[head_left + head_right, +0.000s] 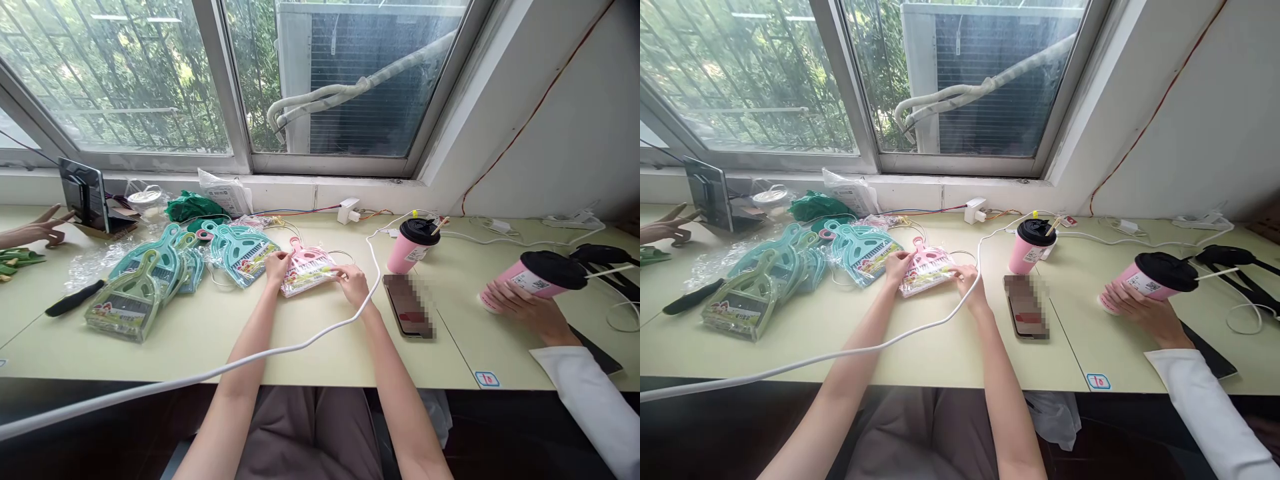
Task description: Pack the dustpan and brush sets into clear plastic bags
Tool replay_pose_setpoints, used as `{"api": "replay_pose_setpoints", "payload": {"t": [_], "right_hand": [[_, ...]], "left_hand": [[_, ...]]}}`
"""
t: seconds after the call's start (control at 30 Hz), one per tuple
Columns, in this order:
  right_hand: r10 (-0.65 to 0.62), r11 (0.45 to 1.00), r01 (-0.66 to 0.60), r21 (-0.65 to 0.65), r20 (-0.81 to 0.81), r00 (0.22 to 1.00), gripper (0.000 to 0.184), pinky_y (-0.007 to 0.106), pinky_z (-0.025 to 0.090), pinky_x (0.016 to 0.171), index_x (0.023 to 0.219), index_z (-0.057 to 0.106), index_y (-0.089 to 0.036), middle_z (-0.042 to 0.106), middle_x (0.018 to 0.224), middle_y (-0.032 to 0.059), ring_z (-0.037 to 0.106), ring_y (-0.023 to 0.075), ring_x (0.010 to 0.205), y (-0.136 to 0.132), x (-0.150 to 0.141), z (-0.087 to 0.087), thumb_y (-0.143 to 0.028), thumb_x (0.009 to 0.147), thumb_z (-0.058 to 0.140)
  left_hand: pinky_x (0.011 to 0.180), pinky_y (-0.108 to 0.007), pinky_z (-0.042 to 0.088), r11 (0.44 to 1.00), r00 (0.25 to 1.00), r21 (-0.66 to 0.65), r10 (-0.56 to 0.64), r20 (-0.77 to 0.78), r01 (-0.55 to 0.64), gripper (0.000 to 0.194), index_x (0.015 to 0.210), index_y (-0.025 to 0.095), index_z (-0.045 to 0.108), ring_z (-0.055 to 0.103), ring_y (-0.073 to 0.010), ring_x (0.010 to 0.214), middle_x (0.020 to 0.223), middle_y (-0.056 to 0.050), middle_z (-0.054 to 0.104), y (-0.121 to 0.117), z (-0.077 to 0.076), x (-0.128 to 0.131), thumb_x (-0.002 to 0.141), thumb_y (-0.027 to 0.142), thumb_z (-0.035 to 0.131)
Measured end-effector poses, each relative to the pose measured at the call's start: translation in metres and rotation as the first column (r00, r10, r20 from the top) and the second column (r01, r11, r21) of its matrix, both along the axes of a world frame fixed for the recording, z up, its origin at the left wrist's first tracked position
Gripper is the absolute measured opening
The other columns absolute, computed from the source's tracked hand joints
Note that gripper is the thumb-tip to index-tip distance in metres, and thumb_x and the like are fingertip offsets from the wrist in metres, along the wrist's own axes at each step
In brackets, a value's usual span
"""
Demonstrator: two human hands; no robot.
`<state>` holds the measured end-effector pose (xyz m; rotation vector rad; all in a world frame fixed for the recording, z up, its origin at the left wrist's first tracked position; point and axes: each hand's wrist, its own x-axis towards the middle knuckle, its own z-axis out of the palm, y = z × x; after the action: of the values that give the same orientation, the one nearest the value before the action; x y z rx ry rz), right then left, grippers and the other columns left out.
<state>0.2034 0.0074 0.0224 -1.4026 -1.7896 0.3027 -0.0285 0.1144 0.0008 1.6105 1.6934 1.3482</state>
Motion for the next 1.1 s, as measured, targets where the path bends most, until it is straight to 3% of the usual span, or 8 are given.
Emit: {"api": "replay_pose_setpoints", "payload": {"t": [0.07, 0.13, 0.3, 0.43, 0.63, 0.8, 0.97, 1.1], "right_hand": [[0.101, 0.993, -0.104, -0.052, -0.057, 0.993, 0.019, 0.028, 0.041, 0.073, 0.095, 0.072, -0.023, 0.068, 0.084, 0.0025, 0.057, 0.0167, 0.078, -0.001, 0.004, 0.004, -0.022, 0.089, 0.054], [0.105, 0.99, -0.105, -0.09, -0.007, 0.994, 0.02, 0.028, 0.04, 0.073, 0.095, 0.073, -0.024, 0.067, 0.083, 0.0024, 0.057, 0.0161, 0.078, -0.003, 0.005, 0.007, -0.028, 0.091, 0.054], [0.014, 0.996, 0.02, -0.085, 0.38, 0.925, 0.016, 0.035, 0.035, 0.084, 0.091, 0.074, -0.028, 0.066, 0.085, 0.0036, 0.056, 0.0207, 0.093, -0.007, -0.006, 0.007, -0.04, 0.083, 0.068], [-0.078, 0.997, 0.052, 0.065, 0.497, 0.864, 0.012, 0.042, 0.03, 0.096, 0.091, 0.073, -0.027, 0.064, 0.11, 0.0062, 0.051, 0.0241, 0.109, -0.009, -0.013, 0.006, -0.033, 0.08, 0.072], [-0.173, 0.96, 0.018, 0.278, 0.545, 0.821, 0.041, 0.051, 0.014, 0.112, 0.123, 0.059, -0.029, 0.046, 0.145, 0.0082, 0.034, 0.0272, 0.136, -0.011, -0.025, 0.0, -0.029, 0.083, 0.068], [0.037, 0.973, -0.165, 0.161, 0.597, 0.802, 0.028, 0.043, 0.02, 0.112, 0.116, 0.063, -0.023, 0.069, 0.108, 0.0058, 0.059, 0.0202, 0.105, -0.005, -0.042, -0.011, -0.021, 0.089, 0.06], [0.014, 0.981, -0.119, 0.155, 0.55, 0.835, 0.023, 0.038, 0.028, 0.102, 0.11, 0.066, -0.022, 0.072, 0.09, 0.0038, 0.061, 0.0178, 0.09, -0.007, -0.048, -0.008, -0.018, 0.094, 0.051], [0.112, 0.983, -0.165, 0.08, 0.453, 0.884, 0.02, 0.036, 0.028, 0.099, 0.092, 0.073, -0.023, 0.074, 0.089, 0.0035, 0.061, 0.0173, 0.09, -0.014, -0.04, 0.008, -0.026, 0.094, 0.053]], "left_hand": [[0.068, -0.031, 0.047, 0.999, 0.998, -0.022, 0.046, 0.031, -0.045, 0.027, 0.07, 0.019, 0.075, 0.066, -0.0222, 0.072, 0.073, -0.008, 0.074, 0.002, -0.001, -0.006, 0.069, 0.046, 0.071], [0.068, -0.031, 0.047, 0.998, 0.998, -0.029, 0.056, 0.034, -0.055, 0.027, 0.07, 0.019, 0.074, 0.067, -0.0224, 0.072, 0.073, -0.007, 0.073, 0.004, -0.002, -0.009, 0.068, 0.046, 0.072], [0.069, -0.031, 0.047, 0.999, 0.999, 0.016, 0.037, -0.026, -0.037, 0.026, 0.071, 0.018, 0.073, 0.066, -0.0209, 0.069, 0.071, -0.007, 0.072, 0.003, -0.003, -0.005, 0.071, 0.045, 0.07], [0.07, -0.031, 0.046, 0.999, 0.998, 0.024, 0.036, -0.044, -0.035, 0.028, 0.072, 0.018, 0.073, 0.065, -0.021, 0.07, 0.072, -0.007, 0.072, 0.003, -0.004, -0.004, 0.072, 0.046, 0.069], [0.069, -0.03, 0.044, 0.998, 0.996, 0.043, 0.039, -0.081, -0.035, 0.028, 0.072, 0.019, 0.072, 0.063, -0.0201, 0.068, 0.071, -0.006, 0.071, 0.005, -0.008, -0.005, 0.076, 0.046, 0.066], [0.069, -0.03, 0.044, 0.998, 0.994, 0.058, 0.041, -0.099, -0.035, 0.029, 0.074, 0.018, 0.072, 0.063, -0.0201, 0.07, 0.073, -0.006, 0.071, 0.003, -0.007, -0.002, 0.076, 0.047, 0.065], [0.07, -0.03, 0.044, 0.998, 0.995, 0.041, 0.049, -0.083, -0.046, 0.03, 0.073, 0.018, 0.072, 0.064, -0.0204, 0.07, 0.072, -0.006, 0.071, 0.004, -0.006, -0.001, 0.075, 0.047, 0.066], [0.068, -0.03, 0.045, 0.997, 0.997, 0.047, 0.063, -0.043, -0.061, 0.03, 0.071, 0.019, 0.072, 0.064, -0.0209, 0.069, 0.072, -0.007, 0.072, 0.006, -0.006, -0.003, 0.073, 0.048, 0.067]]}}
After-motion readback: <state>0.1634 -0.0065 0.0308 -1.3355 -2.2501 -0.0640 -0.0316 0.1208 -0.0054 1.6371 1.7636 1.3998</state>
